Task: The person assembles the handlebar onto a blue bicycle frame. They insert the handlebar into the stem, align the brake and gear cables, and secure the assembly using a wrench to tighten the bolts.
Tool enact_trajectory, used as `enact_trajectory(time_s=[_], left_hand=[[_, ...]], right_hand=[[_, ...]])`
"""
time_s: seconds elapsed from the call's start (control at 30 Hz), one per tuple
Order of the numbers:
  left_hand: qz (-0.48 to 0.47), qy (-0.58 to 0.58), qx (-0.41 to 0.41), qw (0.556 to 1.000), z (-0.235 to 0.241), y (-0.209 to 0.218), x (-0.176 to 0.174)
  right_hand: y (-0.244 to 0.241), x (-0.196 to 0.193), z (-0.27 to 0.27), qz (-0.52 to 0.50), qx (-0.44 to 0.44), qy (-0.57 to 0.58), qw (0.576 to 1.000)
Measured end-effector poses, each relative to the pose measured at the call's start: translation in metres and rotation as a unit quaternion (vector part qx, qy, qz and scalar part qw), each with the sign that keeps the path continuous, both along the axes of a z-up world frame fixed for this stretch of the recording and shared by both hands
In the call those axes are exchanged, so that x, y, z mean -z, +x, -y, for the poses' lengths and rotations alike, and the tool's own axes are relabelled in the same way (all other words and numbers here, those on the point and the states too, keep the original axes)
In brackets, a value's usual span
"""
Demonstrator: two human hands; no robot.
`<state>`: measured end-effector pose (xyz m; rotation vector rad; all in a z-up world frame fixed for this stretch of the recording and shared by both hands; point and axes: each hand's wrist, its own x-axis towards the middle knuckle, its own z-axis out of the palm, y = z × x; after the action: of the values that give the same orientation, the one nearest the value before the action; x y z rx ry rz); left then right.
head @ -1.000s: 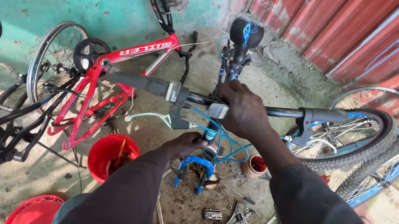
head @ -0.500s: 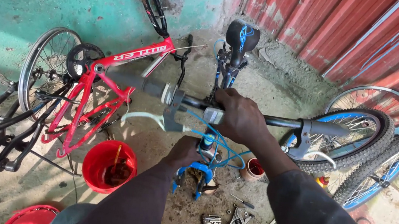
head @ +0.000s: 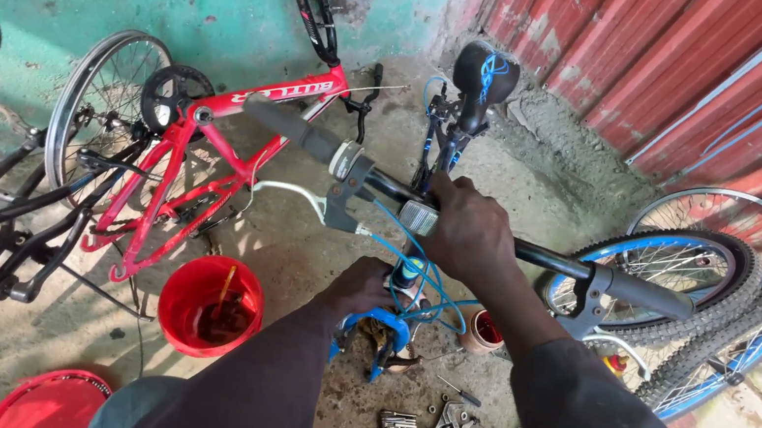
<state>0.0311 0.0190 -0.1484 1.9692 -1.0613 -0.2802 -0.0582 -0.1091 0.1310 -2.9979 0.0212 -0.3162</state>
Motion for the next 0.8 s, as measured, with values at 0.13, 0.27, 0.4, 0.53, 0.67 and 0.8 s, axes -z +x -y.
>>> enact_trajectory(time_s=[0.13, 0.27, 0.4, 0.53, 0.67, 0.8], left_hand=[[-0.005, 0.011, -0.012, 1.000, -0.004, -0.013, -0.013], [-0.212, -0.045, -0.096, 0.971, -0.006, -0.029, -0.009], [-0.342, -0.115, -0.094, 0.928, 0.003, -0.020, -0.019], [-0.366, -0.141, -0.080, 0.917, 0.020, 0.002, -0.037], [-0.313, -0.082, -0.108, 0.940, 0.036, 0.034, 0.000], [-0.293, -0.030, -0.130, 0.947, 0.023, 0.041, -0.003]], right_hand=[[-0.011, -0.029, -0.009, -0.027, -0.018, 0.023, 0.999], [-0.014, -0.038, -0.001, -0.049, -0.026, 0.043, 0.998], [0.000, -0.052, 0.013, -0.051, -0.037, 0.038, 0.997], [0.033, -0.069, 0.043, -0.057, -0.058, 0.098, 0.992], [0.047, -0.066, 0.050, -0.085, -0.076, 0.093, 0.989], [0.043, -0.080, 0.033, -0.084, -0.092, 0.111, 0.986]])
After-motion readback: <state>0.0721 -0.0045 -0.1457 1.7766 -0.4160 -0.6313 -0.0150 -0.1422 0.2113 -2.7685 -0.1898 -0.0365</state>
